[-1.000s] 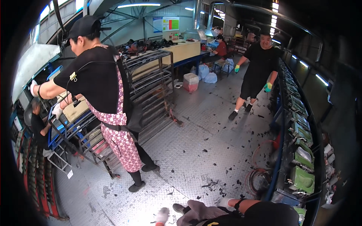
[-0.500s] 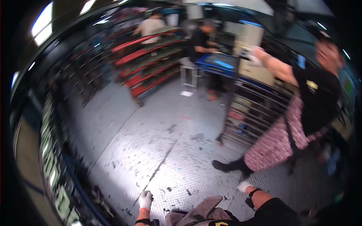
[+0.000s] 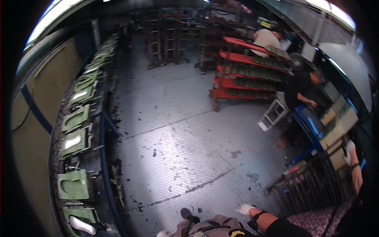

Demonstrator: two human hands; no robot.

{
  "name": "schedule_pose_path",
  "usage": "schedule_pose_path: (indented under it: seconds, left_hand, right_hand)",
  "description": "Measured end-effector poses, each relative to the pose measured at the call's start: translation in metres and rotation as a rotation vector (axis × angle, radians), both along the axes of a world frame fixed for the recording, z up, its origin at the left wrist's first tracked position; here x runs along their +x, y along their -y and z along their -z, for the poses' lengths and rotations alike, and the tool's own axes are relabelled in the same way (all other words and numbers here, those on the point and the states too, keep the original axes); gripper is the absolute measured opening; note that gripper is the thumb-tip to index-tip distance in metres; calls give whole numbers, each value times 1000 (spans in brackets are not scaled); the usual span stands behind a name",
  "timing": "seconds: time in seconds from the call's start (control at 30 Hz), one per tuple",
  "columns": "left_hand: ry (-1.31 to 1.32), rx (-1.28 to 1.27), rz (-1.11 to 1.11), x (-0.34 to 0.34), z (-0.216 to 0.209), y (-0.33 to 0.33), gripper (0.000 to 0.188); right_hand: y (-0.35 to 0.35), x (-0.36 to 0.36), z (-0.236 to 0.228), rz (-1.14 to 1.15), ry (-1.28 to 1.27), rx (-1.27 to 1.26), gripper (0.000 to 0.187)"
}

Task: Operating a mold-based industrial machine to place and press blue shoe soles into green molds on a conveyor belt.

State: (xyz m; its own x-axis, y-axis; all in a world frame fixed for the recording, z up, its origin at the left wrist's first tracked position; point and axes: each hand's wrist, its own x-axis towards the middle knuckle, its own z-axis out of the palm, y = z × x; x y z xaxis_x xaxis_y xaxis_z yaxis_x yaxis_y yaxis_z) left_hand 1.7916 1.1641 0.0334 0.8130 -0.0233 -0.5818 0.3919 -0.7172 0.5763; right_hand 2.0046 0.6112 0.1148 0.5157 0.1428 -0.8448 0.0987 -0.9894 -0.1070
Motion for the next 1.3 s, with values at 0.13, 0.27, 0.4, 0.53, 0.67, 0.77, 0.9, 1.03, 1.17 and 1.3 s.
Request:
schedule_pose_path:
  seconds: [0.13,0.27,0.4,0.53,0.67,0.77,0.9,1.03,1.17,1.3]
  left_hand:
    - [167,26,-341,204,-73,-50,41]
    - [266,-84,-374,340,-119,-87,43]
    - [174,-22,-254,412,-123,-120,43]
    - [-224,150,-85,450,-131,-173,47]
    - [-239,38,-592,500,-126,-226,45]
    - [-233,3,-601,561,-99,-269,50]
    - [-205,-43,-425,676,-58,-350,50]
    - [-202,-6,-333,810,-72,-451,48]
    - [-4,82,-361,955,-133,-562,47]
    - [189,9,-606,1071,-160,-643,38]
  right_hand:
    - [-36,68,19,-76,-41,15,50]
    - [-96,207,42,-120,-40,116,47]
    - [-185,360,44,232,43,287,44]
    - [-261,486,8,69,-27,267,42]
    - [-318,640,-11,-65,-20,182,41]
    - [-360,751,-2,119,52,122,42]
    - [-441,855,8,272,126,163,39]
    - [-546,908,-26,305,-58,275,38]
    - [-644,966,-64,225,-6,382,37]
    - [-695,1043,-47,255,-117,365,41]
